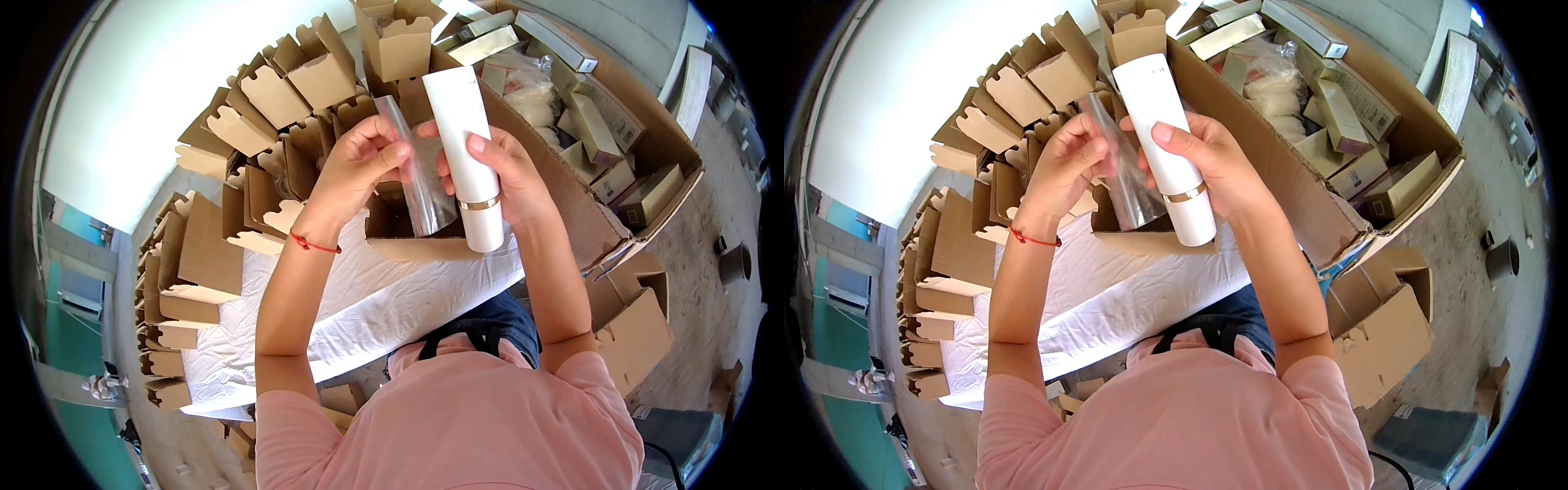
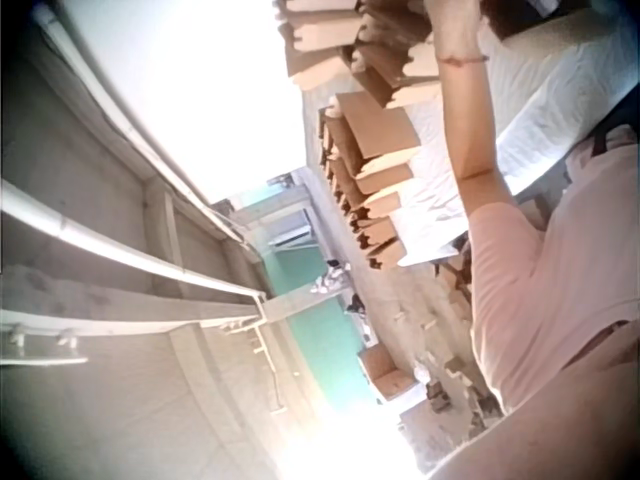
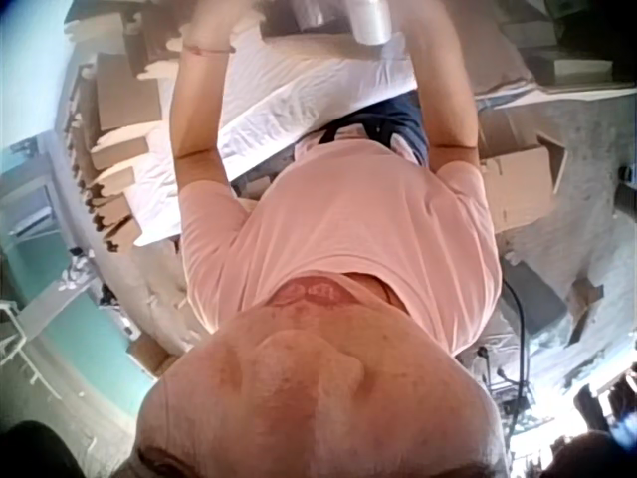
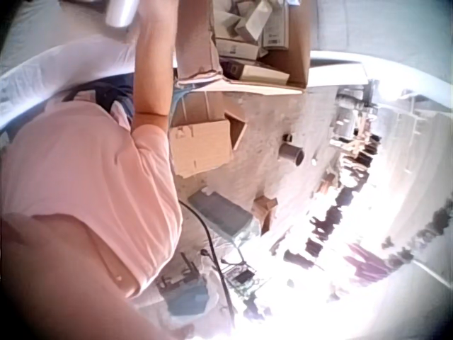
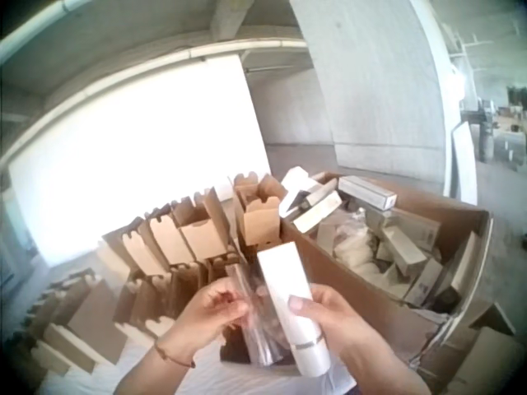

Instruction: The person places items into cardboard boxes. They remove a cylindrical white item from a plastic bag and place it in a box, then pack several flat white and colored boxes into larger cardboard boxes by hand.

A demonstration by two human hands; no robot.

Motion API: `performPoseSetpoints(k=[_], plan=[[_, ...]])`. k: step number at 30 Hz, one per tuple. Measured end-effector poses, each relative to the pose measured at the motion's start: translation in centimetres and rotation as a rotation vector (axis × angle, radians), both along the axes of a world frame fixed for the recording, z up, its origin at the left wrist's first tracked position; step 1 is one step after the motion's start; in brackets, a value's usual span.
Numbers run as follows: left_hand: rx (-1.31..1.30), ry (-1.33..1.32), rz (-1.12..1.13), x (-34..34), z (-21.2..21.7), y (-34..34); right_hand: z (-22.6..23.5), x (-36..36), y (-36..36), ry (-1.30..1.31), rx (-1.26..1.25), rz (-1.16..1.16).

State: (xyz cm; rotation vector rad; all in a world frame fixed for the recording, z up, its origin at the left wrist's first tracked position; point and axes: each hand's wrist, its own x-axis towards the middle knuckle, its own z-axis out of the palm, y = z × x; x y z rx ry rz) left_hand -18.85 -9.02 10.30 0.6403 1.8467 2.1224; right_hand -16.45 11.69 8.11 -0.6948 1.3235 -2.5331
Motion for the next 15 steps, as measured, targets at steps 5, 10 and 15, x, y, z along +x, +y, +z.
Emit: performPoseSetpoints(k=[5,10,15], plan=[[-0.177,0.120,0.127,0.2,-0.1,0.6,-0.2,0.2,-0.1,-0.004,0.077,0.058],[-0.279,0.238,0.268,0.0,-0.2,1.5,0.3,0.7,-0.9,0.018,0.173,0.032],[-0.307,0.217,0.255,-0.1,-0.5,1.1,0.3,0.4,-0.6,0.007,0.214,-0.046]])
